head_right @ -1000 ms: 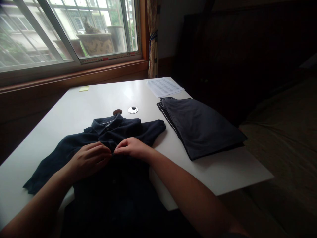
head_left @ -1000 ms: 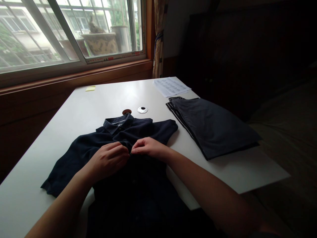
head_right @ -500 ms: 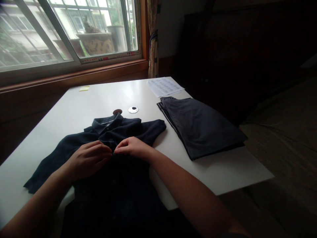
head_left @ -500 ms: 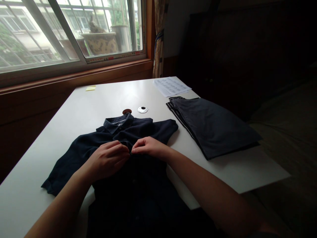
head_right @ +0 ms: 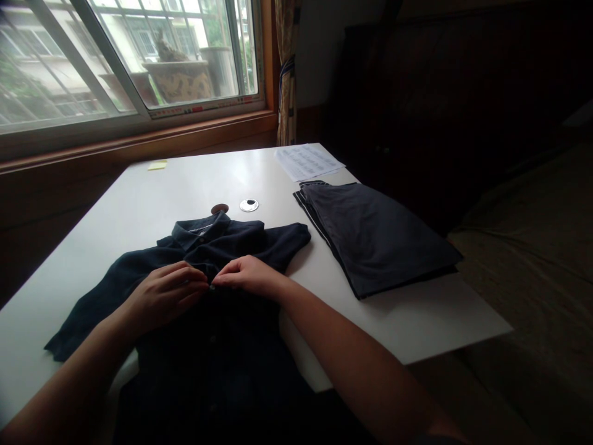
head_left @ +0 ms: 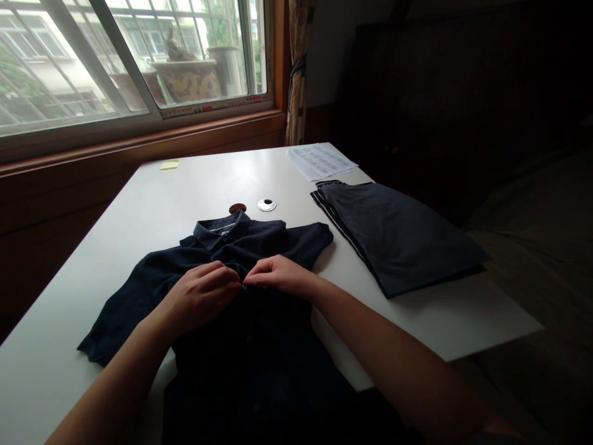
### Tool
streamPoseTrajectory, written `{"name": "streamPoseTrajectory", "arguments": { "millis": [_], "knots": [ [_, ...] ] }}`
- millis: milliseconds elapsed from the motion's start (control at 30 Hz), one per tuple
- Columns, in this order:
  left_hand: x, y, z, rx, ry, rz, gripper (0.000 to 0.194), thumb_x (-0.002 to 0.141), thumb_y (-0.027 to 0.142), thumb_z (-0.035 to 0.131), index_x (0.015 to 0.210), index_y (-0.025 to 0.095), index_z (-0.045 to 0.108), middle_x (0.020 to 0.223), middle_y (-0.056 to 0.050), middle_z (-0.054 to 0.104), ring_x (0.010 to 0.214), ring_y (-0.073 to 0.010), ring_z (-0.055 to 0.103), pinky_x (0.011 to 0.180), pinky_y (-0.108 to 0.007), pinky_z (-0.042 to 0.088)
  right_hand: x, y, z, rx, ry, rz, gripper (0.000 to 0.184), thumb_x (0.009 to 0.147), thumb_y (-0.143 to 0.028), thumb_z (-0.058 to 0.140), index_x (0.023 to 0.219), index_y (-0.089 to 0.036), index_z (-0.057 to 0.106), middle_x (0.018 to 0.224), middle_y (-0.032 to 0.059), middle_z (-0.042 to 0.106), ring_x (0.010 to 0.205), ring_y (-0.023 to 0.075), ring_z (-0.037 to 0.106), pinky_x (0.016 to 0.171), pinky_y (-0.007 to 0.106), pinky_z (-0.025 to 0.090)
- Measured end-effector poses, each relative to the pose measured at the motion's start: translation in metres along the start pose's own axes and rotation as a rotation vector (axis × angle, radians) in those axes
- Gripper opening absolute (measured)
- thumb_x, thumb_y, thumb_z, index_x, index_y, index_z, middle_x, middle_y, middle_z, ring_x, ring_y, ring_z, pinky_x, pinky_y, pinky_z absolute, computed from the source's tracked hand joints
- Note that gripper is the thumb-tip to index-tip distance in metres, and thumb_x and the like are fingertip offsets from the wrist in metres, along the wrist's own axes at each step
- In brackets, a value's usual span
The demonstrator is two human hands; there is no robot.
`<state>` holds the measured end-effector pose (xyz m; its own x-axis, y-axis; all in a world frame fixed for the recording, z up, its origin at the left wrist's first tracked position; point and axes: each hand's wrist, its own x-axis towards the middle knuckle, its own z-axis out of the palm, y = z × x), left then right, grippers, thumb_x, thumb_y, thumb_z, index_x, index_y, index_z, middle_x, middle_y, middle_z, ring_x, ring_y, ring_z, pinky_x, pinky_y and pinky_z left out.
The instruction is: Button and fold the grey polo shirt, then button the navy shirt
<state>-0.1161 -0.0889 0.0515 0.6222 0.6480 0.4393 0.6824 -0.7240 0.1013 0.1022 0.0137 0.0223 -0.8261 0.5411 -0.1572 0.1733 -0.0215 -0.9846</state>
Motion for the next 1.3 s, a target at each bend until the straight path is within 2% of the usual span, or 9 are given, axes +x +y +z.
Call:
{"name": "streamPoseTrajectory", "arguments": {
  "millis": [133,300,433,533,667,833,1000,1300],
  "knots": [
    [0.0,-0.002,0.001,0.02,-0.032,-0.019,0.013,0.093,0.015,0.059,0.102,0.019,0.068,0.101,-0.006,0.069,0.084,-0.0172,0.062,0.073,-0.032,0.054,0.001,0.002,0.0,-0.039,-0.002,-0.012,0.032,0.081,-0.044,0.073,0.094,-0.015,0.079,0.079,0.0031,0.071,0.069,0.0136,0.058,0.065,0.025,0.044],
    [0.0,-0.004,0.003,0.018,-0.069,-0.019,0.012,0.094,0.016,0.057,0.099,0.019,0.068,0.105,-0.006,0.07,0.088,-0.0179,0.063,0.076,-0.033,0.055,0.002,0.004,-0.001,-0.315,0.032,-0.137,0.02,0.086,-0.033,0.069,0.09,-0.016,0.078,0.089,0.0043,0.071,0.083,0.0171,0.064,0.074,0.026,0.046],
    [-0.002,-0.004,0.003,0.014,-0.11,-0.033,0.011,0.094,0.015,0.056,0.099,0.019,0.065,0.11,-0.006,0.07,0.089,-0.0178,0.063,0.078,-0.034,0.054,0.0,0.002,-0.001,-0.43,0.024,-0.216,0.017,0.088,-0.03,0.067,0.092,-0.016,0.076,0.091,0.0041,0.068,0.083,0.0163,0.063,0.075,0.026,0.045],
    [-0.003,-0.004,0.003,0.022,-0.109,-0.036,0.011,0.094,0.015,0.055,0.099,0.019,0.065,0.111,-0.006,0.07,0.088,-0.0175,0.063,0.078,-0.034,0.054,-0.001,0.001,-0.001,-0.367,-0.001,-0.224,0.018,0.086,-0.029,0.069,0.099,-0.018,0.071,0.092,0.0025,0.069,0.084,0.0161,0.063,0.076,0.026,0.046],
    [-0.002,-0.003,0.003,0.015,-0.097,-0.039,0.01,0.094,0.014,0.055,0.096,0.019,0.064,0.11,-0.006,0.069,0.087,-0.0172,0.063,0.077,-0.034,0.053,-0.002,0.003,-0.003,-0.245,-0.05,-0.178,0.027,0.082,-0.026,0.071,0.109,-0.02,0.065,0.092,0.0006,0.067,0.083,0.0153,0.062,0.074,0.026,0.046],
    [0.001,-0.001,0.002,-0.009,-0.069,-0.063,0.01,0.093,0.015,0.055,0.094,0.019,0.064,0.102,-0.006,0.068,0.085,-0.0173,0.062,0.075,-0.033,0.053,0.002,0.009,-0.005,-0.081,-0.065,-0.165,0.028,0.081,-0.025,0.073,0.106,-0.02,0.064,0.086,-0.0009,0.063,0.079,0.0135,0.058,0.07,0.025,0.045],
    [0.001,0.0,0.004,-0.003,-0.069,-0.062,0.019,0.092,0.015,0.058,0.107,0.021,0.067,0.104,-0.007,0.068,0.088,-0.0187,0.063,0.075,-0.034,0.054,0.003,0.011,-0.004,0.023,-0.091,-0.17,0.027,0.08,-0.025,0.073,0.104,-0.019,0.063,0.087,-0.0006,0.062,0.08,0.0134,0.057,0.071,0.025,0.045],
    [0.001,-0.002,0.005,0.004,-0.074,-0.009,0.019,0.095,0.018,0.056,0.107,0.022,0.071,0.096,-0.006,0.068,0.078,-0.016,0.061,0.069,-0.031,0.053,0.004,0.011,-0.004,0.078,-0.088,-0.147,0.028,0.079,-0.026,0.074,0.103,-0.019,0.062,0.085,-0.0014,0.061,0.078,0.013,0.056,0.07,0.024,0.044]
  ]
}}
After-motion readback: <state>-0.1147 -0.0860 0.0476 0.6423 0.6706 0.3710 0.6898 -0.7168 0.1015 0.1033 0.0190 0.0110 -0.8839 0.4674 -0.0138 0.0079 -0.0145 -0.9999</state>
